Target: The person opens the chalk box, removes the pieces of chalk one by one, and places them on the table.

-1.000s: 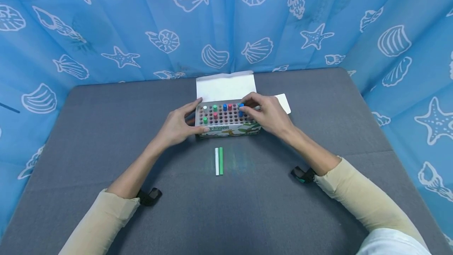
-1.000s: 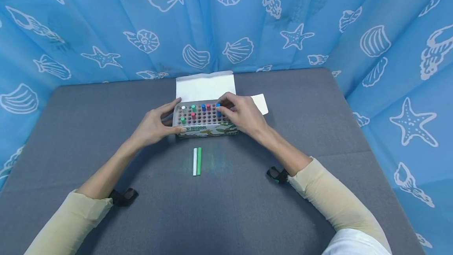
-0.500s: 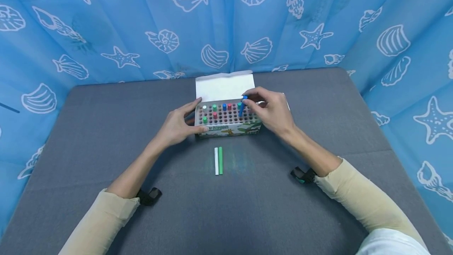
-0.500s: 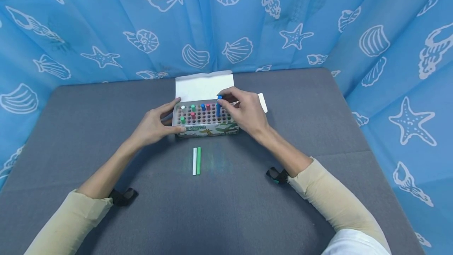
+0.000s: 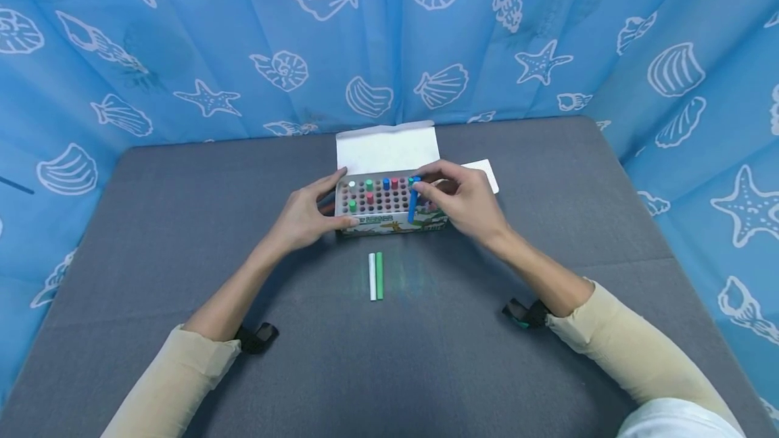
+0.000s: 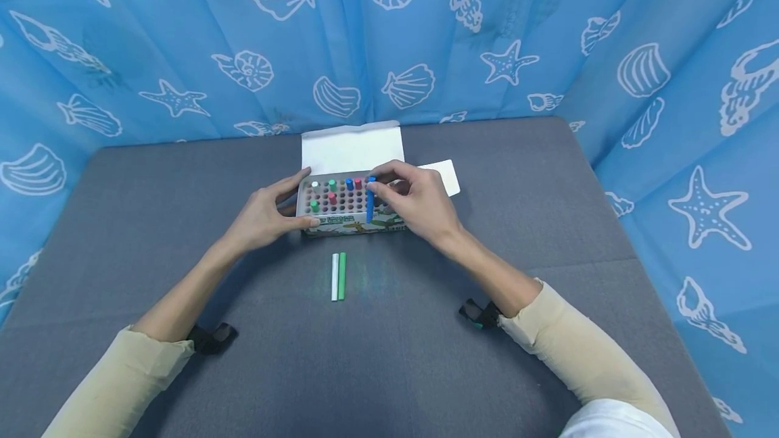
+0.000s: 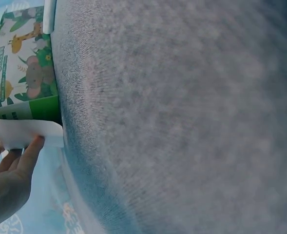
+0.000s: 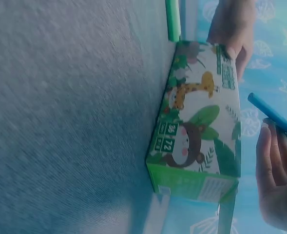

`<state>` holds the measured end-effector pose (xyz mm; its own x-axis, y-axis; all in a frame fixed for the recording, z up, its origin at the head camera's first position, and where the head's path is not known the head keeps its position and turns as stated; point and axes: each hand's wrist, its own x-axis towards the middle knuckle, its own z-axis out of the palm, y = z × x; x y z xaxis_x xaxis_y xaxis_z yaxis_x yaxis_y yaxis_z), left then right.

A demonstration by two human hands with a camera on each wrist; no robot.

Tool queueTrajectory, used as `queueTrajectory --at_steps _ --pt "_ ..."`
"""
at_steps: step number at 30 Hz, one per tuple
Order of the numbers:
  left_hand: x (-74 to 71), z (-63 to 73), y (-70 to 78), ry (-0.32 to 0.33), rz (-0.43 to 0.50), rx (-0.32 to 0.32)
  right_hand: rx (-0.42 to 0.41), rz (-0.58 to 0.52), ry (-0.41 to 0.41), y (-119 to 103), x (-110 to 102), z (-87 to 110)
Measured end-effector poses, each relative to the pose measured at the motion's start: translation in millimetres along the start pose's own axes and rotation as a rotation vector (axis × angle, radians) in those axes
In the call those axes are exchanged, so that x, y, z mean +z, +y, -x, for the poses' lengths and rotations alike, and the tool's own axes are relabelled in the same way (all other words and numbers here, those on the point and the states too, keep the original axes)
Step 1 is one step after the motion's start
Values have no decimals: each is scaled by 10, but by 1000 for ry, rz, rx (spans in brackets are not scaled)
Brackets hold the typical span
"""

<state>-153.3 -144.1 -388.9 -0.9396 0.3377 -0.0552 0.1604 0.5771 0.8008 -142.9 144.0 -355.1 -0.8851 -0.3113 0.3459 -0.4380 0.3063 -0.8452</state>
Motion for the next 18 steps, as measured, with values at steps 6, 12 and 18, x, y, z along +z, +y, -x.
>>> queueTrajectory --at_steps 6,12,18 --pt "14 -4 15 -3 -16 1 125 -99 -90 -10 56 116" --pt "17 -6 9 -1 8 -6 237 -185 -161 -7 128 189" --pt "1 13 3 6 0 -2 314 -212 -197 -5 189 234"
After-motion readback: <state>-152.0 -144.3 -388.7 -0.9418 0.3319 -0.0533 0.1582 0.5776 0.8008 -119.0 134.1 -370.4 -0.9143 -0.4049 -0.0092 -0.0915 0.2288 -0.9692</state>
